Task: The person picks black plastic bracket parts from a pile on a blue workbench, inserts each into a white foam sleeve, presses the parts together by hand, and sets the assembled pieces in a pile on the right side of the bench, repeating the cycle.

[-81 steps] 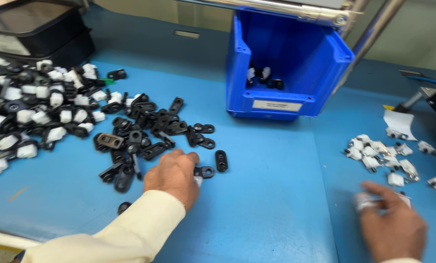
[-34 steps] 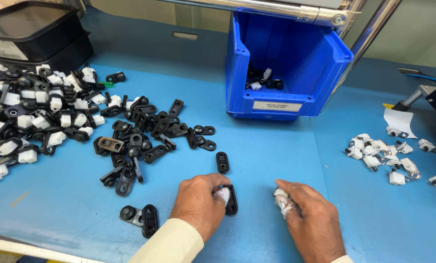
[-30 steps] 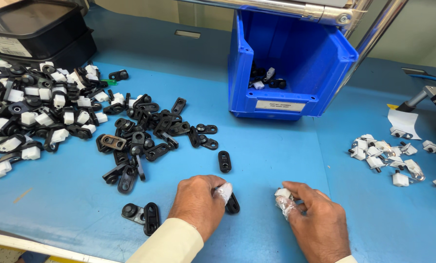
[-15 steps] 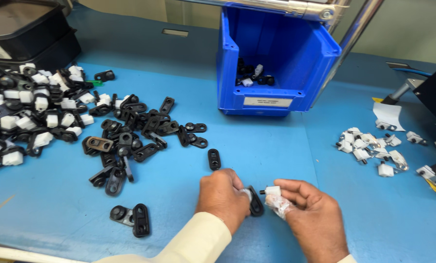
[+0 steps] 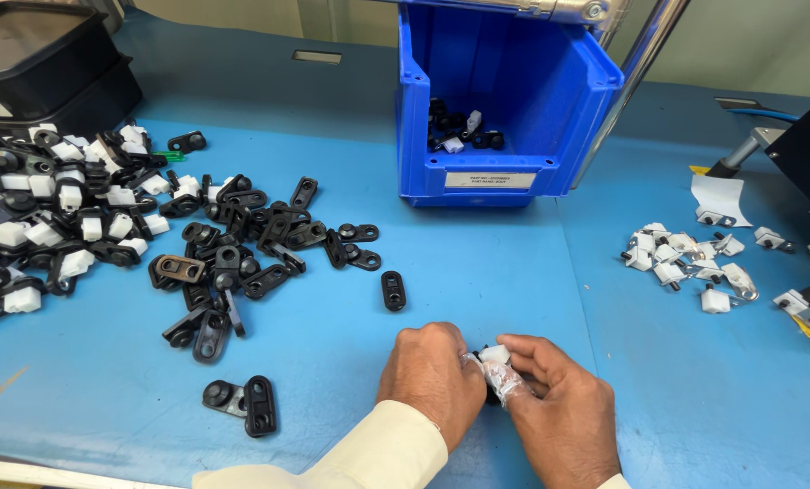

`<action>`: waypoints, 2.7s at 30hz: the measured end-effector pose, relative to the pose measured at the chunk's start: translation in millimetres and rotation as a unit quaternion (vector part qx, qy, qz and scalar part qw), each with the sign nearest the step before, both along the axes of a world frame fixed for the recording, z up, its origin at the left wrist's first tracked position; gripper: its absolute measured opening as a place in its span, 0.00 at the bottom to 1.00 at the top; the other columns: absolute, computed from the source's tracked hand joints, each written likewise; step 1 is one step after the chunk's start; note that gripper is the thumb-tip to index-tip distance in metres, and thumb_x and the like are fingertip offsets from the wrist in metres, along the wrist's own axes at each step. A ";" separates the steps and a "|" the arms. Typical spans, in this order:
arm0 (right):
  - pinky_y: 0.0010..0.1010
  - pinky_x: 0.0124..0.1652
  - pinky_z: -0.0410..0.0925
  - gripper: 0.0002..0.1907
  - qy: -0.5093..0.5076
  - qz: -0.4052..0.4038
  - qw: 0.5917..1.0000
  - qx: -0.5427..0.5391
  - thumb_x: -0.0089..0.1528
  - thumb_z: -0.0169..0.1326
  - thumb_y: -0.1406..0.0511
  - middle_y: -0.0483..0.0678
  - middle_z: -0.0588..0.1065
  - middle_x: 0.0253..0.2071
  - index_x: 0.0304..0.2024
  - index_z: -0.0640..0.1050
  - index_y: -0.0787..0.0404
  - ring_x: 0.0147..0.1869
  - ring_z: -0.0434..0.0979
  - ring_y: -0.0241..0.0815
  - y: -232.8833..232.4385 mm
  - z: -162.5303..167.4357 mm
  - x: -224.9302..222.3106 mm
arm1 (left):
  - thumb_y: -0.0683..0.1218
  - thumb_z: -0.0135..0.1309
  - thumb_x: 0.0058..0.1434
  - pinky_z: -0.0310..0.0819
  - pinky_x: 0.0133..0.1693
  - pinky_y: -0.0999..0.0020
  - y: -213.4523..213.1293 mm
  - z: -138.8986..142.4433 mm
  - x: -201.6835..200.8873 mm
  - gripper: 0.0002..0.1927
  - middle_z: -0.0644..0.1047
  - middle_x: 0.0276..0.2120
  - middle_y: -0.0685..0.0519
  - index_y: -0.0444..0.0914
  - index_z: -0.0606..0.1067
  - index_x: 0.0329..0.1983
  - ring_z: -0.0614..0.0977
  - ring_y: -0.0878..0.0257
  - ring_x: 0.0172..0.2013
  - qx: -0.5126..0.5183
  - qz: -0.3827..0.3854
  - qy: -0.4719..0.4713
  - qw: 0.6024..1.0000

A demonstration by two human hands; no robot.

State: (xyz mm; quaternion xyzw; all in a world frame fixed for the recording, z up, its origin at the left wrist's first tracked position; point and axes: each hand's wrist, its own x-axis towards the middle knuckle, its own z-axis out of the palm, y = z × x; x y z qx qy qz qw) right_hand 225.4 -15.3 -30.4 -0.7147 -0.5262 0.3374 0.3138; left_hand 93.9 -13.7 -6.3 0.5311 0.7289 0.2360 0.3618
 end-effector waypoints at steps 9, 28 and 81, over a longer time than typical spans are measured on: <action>0.30 0.40 0.79 0.21 -0.114 0.220 0.969 0.027 0.53 0.62 0.72 0.47 0.85 0.38 0.49 0.85 0.52 0.41 0.84 0.40 13.9 13.4 15.8 | 0.39 0.54 0.59 0.82 0.37 0.58 6.5 -11.2 0.9 0.05 0.83 0.29 0.40 0.33 0.80 0.34 0.87 0.52 0.31 -0.008 0.052 -0.053 0.997; 0.29 0.37 0.77 0.09 0.194 0.043 0.973 -0.120 0.61 0.55 0.73 0.51 0.83 0.32 0.42 0.84 0.69 0.34 0.82 0.39 31.1 -2.3 23.1 | 0.37 0.60 0.56 0.83 0.42 0.68 -12.9 -6.3 3.8 0.22 0.80 0.40 0.53 0.46 0.77 0.54 0.85 0.63 0.39 -0.016 0.020 -0.128 0.991; 0.29 0.28 0.71 0.18 0.263 -0.026 0.942 -0.208 0.68 0.54 0.55 0.49 0.79 0.31 0.42 0.79 0.66 0.30 0.76 0.39 41.0 3.2 26.8 | 0.30 0.38 0.63 0.88 0.34 0.68 6.7 -7.3 -9.6 0.27 0.83 0.44 0.42 0.41 0.72 0.62 0.88 0.60 0.33 -0.167 0.176 -0.419 0.875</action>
